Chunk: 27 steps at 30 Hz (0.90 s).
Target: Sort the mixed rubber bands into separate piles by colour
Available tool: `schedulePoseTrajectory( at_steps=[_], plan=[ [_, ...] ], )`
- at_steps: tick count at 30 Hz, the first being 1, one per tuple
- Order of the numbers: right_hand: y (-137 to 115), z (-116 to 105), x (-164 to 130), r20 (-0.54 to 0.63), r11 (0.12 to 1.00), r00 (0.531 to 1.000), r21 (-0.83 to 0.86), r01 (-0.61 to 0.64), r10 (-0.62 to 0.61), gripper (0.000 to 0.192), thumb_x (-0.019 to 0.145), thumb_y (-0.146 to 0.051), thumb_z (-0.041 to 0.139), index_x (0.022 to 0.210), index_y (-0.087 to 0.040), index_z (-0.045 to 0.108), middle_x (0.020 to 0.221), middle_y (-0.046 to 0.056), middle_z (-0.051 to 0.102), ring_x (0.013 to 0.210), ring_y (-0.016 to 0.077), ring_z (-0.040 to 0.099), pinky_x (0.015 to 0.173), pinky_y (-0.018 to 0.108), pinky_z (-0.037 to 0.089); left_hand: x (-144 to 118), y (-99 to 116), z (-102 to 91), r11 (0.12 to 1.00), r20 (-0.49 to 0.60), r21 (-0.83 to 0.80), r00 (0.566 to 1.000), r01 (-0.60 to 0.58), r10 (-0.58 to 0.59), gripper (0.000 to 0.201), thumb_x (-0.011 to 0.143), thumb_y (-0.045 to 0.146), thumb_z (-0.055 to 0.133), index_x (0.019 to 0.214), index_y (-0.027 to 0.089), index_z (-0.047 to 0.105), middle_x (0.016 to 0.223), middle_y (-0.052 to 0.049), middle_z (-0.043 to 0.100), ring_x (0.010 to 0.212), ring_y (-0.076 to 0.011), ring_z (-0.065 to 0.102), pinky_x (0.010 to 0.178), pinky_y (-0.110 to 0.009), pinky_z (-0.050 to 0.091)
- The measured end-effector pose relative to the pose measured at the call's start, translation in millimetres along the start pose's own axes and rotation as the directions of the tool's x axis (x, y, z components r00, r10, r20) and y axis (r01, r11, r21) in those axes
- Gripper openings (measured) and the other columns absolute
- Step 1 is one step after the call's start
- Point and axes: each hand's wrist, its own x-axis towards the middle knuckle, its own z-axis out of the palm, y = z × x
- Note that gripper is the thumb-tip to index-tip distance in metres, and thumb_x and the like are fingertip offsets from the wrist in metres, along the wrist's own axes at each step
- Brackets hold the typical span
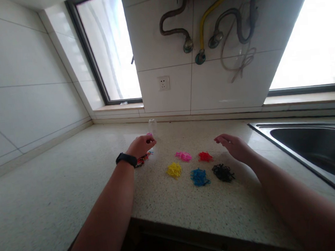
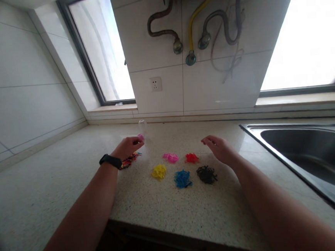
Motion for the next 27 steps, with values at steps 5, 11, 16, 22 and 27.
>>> schedulePoseTrajectory(
  at_steps=[5,11,16,22,27],
  plan=[
    [-4.9,-0.4,0.7,-0.046,0.983,0.994,0.160,-0.093,0.101,0.041,0.085,-0.054,0.051,0.090,-0.019,0.071,0.089,0.010,0.071,0.069,0.0186,0.057,0.060,0.031,0.045,-1.7,-17.1,-7.8,0.993,0.081,0.106,0.996,-0.044,0.035,0.025,0.082,0.038,0.063,0.097,0.022,0.075,0.084,-0.003,0.068,0.074,-0.0158,0.059,0.072,-0.026,0.043],
    [-6.0,-3.0,1.0,-0.063,0.963,0.984,0.223,-0.151,0.169,0.039,0.082,-0.055,0.054,0.088,-0.020,0.071,0.088,0.009,0.069,0.067,0.0176,0.055,0.055,0.029,0.043,-3.6,-34.6,-12.2,0.965,0.252,0.259,0.962,0.037,-0.105,0.029,0.077,0.041,0.066,0.099,0.026,0.078,0.089,-0.004,0.069,0.078,-0.0173,0.061,0.071,-0.025,0.043],
    [-3.2,-1.5,1.5,-0.049,0.965,0.984,0.213,-0.155,0.169,0.041,0.081,-0.058,0.054,0.087,-0.021,0.071,0.087,0.009,0.069,0.066,0.0175,0.054,0.054,0.029,0.042,-3.9,-34.0,-10.3,0.961,0.309,0.260,0.934,0.098,-0.179,0.033,0.077,0.048,0.064,0.096,0.024,0.079,0.085,-0.006,0.070,0.073,-0.0172,0.060,0.064,-0.025,0.040],
    [-4.3,-1.7,0.6,-0.042,0.968,0.986,0.201,-0.148,0.160,0.045,0.081,-0.061,0.054,0.088,-0.020,0.071,0.087,0.010,0.070,0.067,0.0177,0.054,0.056,0.030,0.043,-4.8,-31.1,-9.2,0.962,0.321,0.228,0.921,0.153,-0.222,0.030,0.077,0.045,0.063,0.089,0.023,0.079,0.082,-0.006,0.072,0.069,-0.0164,0.059,0.059,-0.025,0.036],
    [-1.1,-0.4,1.7,-0.033,0.973,0.989,0.187,-0.138,0.147,0.047,0.080,-0.062,0.054,0.086,-0.019,0.071,0.085,0.010,0.069,0.066,0.0176,0.053,0.056,0.030,0.042,-6.2,-28.2,-8.3,0.963,0.320,0.215,0.920,0.162,-0.226,0.031,0.078,0.045,0.061,0.090,0.022,0.078,0.079,-0.006,0.072,0.067,-0.0163,0.060,0.059,-0.026,0.036]
  ],
)
